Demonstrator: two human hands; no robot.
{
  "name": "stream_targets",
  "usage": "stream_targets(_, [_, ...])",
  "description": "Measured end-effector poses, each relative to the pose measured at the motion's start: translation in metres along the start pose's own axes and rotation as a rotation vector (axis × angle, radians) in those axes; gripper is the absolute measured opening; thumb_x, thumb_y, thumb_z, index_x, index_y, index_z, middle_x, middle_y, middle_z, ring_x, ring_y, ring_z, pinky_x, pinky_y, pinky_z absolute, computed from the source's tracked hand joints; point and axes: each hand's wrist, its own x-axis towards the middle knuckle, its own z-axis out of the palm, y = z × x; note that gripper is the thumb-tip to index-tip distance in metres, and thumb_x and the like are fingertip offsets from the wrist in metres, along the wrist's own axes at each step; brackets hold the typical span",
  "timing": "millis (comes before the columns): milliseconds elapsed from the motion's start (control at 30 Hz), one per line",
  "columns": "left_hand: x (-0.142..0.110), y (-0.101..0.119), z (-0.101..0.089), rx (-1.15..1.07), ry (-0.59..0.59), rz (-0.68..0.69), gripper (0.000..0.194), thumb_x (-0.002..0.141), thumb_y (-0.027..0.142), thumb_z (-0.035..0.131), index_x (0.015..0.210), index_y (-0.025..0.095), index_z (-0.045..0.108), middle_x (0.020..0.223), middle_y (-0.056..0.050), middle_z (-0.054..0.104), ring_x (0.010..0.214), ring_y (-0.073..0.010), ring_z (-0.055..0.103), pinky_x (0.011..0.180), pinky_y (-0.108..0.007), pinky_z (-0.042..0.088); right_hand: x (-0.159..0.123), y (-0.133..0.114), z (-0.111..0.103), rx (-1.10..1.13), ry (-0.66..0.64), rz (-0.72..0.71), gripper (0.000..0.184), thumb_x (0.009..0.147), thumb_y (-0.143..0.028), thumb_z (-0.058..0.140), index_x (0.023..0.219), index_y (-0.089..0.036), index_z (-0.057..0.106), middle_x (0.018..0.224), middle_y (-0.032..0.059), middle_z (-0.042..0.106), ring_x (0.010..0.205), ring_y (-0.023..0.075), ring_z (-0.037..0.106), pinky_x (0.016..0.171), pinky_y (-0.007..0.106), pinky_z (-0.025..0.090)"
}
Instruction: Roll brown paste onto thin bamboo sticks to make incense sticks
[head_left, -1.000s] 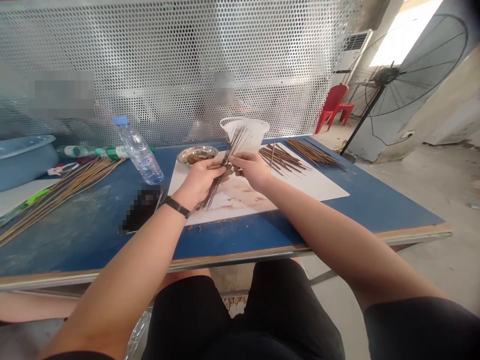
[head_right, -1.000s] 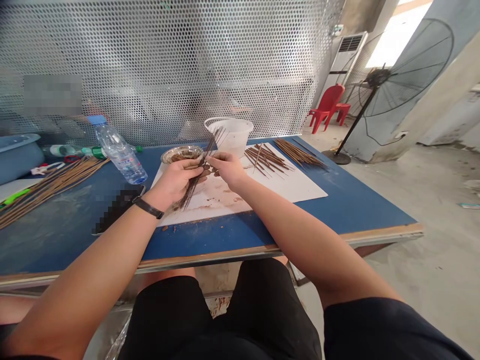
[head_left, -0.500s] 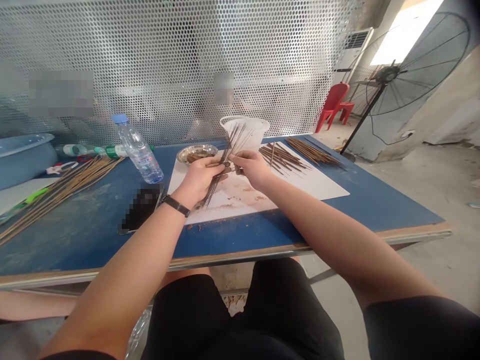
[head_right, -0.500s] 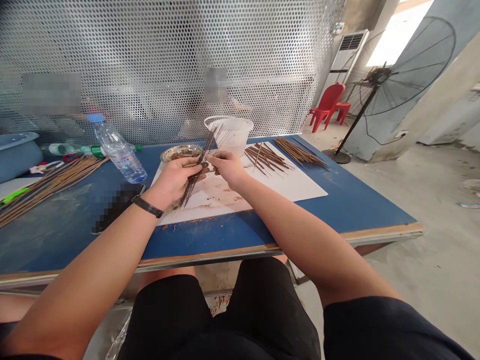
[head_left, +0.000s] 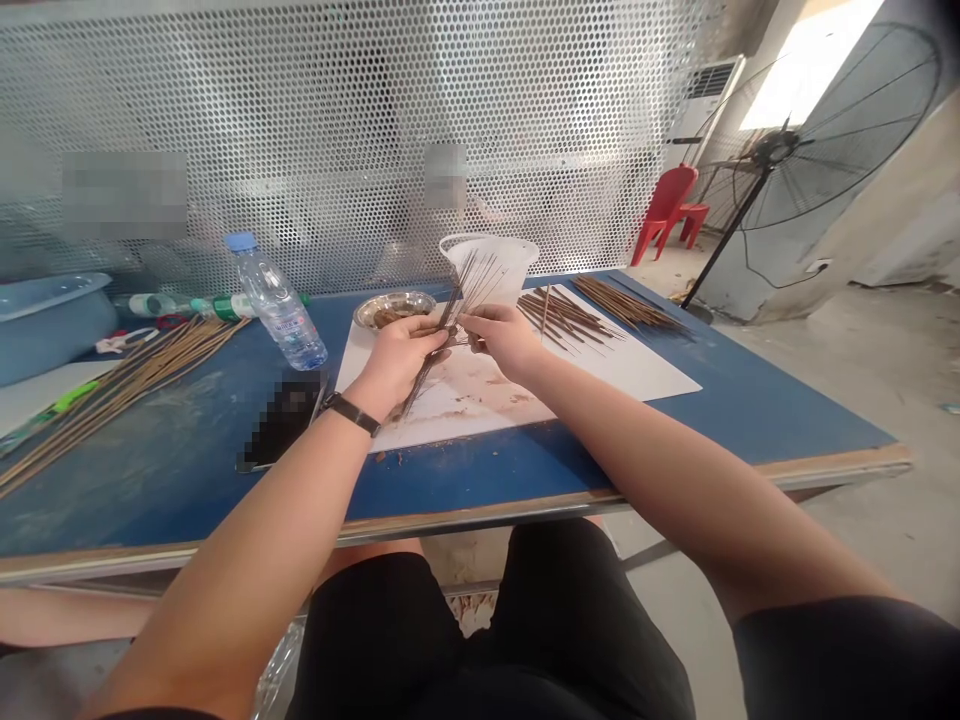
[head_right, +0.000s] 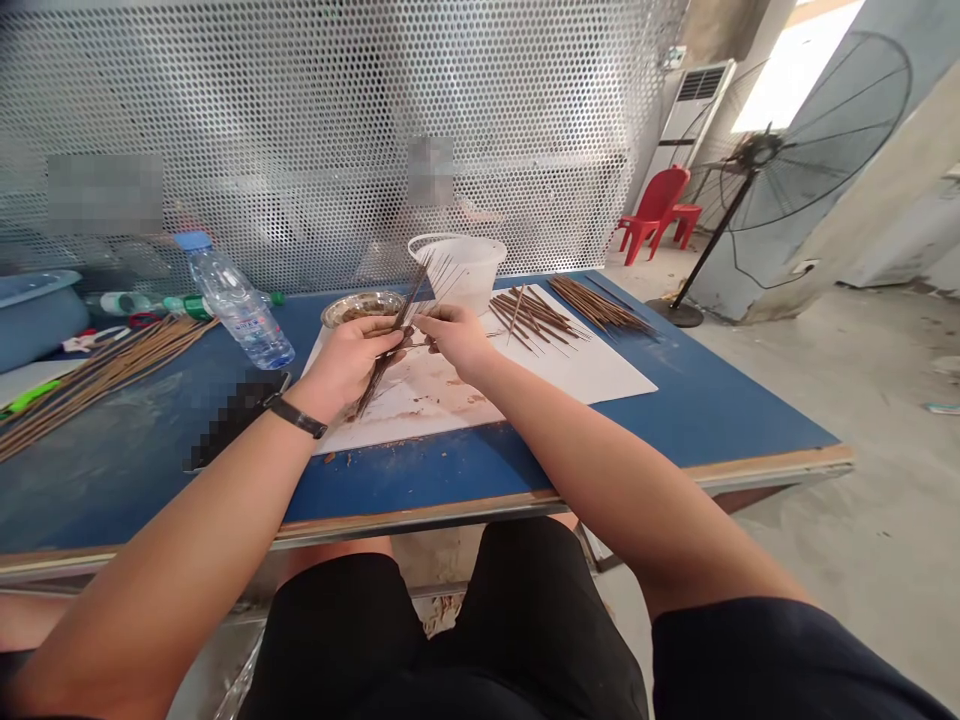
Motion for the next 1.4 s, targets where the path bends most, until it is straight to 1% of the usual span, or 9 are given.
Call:
stream_targets(200, [-0.001,-0.003,0.001,0.041,-0.012,0.042,0.025,0.068,0.012,0.097,0.087,0.015,0.083,0.087,-0.004,0.078,0.076,-0.0132,0.070,0.065,-0.024,0.055,0.000,0.002,0.001,0.011,-0.037,-0.045,0.032,0.087,-0.020,0.080,0.062,-0.020,0.062,0.052,-0.0049,0.055,0.051,0.0088,0.047,0.054,0.025,0.037])
stream_targets(333, [-0.003,-0.002,0.002,0.011,0.009,0.026,0.028,0.063,0.013,0.100,0.084,0.016,0.082,0.087,-0.005,0.078,0.078,-0.0143,0.072,0.071,-0.027,0.059,0.001,0.003,0.001,-0.009,-0.041,-0.055,0.034,0.090,-0.019,0.080,0.061,-0.020,0.061,0.050,-0.0050,0.054,0.049,0.0085,0.045,0.054,0.025,0.035])
stream_targets(467, [-0.002,-0.001,0.002,0.000,0.043,0.039,0.028,0.063,0.014,0.100,0.084,0.016,0.083,0.089,-0.005,0.079,0.079,-0.0152,0.074,0.076,-0.030,0.063,-0.001,0.001,0.000,0.005,-0.054,-0.071,0.038,0.090,-0.021,0.081,0.059,-0.021,0.059,0.050,-0.0046,0.053,0.051,0.0096,0.047,0.055,0.026,0.036])
stream_targets(700, [-0.002,0.001,0.000,0.028,0.059,0.078,0.028,0.063,0.017,0.099,0.088,0.015,0.085,0.091,-0.007,0.081,0.080,-0.0182,0.074,0.081,-0.036,0.065,-0.003,-0.001,-0.002,-0.009,-0.080,-0.067,0.042,0.083,-0.036,0.092,0.059,-0.021,0.061,0.053,-0.0029,0.055,0.055,0.0107,0.049,0.058,0.027,0.042])
stream_targets(867, [0.002,-0.003,-0.005,0.044,0.054,0.113,0.033,0.059,0.017,0.101,0.087,0.016,0.084,0.088,-0.006,0.081,0.080,-0.0192,0.074,0.083,-0.039,0.065,0.002,0.004,-0.003,0.065,-0.093,-0.040,0.038,0.076,-0.036,0.097,0.062,-0.019,0.066,0.056,-0.0037,0.057,0.057,0.0102,0.052,0.059,0.027,0.045])
stream_targets(1067, [0.008,-0.009,-0.011,0.060,0.044,0.130,0.040,0.056,0.021,0.104,0.090,0.015,0.085,0.090,-0.007,0.081,0.080,-0.0196,0.075,0.082,-0.039,0.065,0.006,0.007,-0.005,0.101,-0.061,0.012,0.026,0.068,-0.025,0.102,0.072,-0.016,0.078,0.065,-0.0013,0.068,0.062,0.0098,0.059,0.068,0.028,0.055])
stream_targets(1233, [0.005,-0.005,-0.006,0.029,0.054,0.132,0.039,0.053,0.019,0.105,0.084,0.015,0.082,0.085,-0.005,0.080,0.077,-0.0182,0.075,0.081,-0.038,0.065,0.005,0.008,-0.003,0.212,-0.049,0.020,0.033,0.057,-0.021,0.107,0.073,-0.017,0.079,0.080,0.0028,0.077,0.079,0.0154,0.072,0.087,0.034,0.064])
stream_targets(1300, [0.004,-0.004,-0.004,0.028,0.055,0.130,0.039,0.053,0.018,0.105,0.083,0.015,0.081,0.084,-0.005,0.080,0.077,-0.0183,0.075,0.082,-0.038,0.064,0.005,0.009,-0.002,0.239,-0.042,0.033,0.034,0.056,-0.020,0.107,0.074,-0.017,0.079,0.082,0.0031,0.078,0.082,0.0156,0.074,0.091,0.034,0.065])
stream_targets(1400, [0.002,-0.002,-0.003,0.035,0.062,0.116,0.038,0.054,0.017,0.104,0.084,0.015,0.081,0.085,-0.005,0.080,0.079,-0.0187,0.075,0.082,-0.039,0.064,0.006,0.011,-0.001,0.259,-0.035,0.051,0.032,0.060,-0.018,0.106,0.075,-0.016,0.078,0.082,0.0035,0.078,0.081,0.0144,0.074,0.092,0.032,0.065])
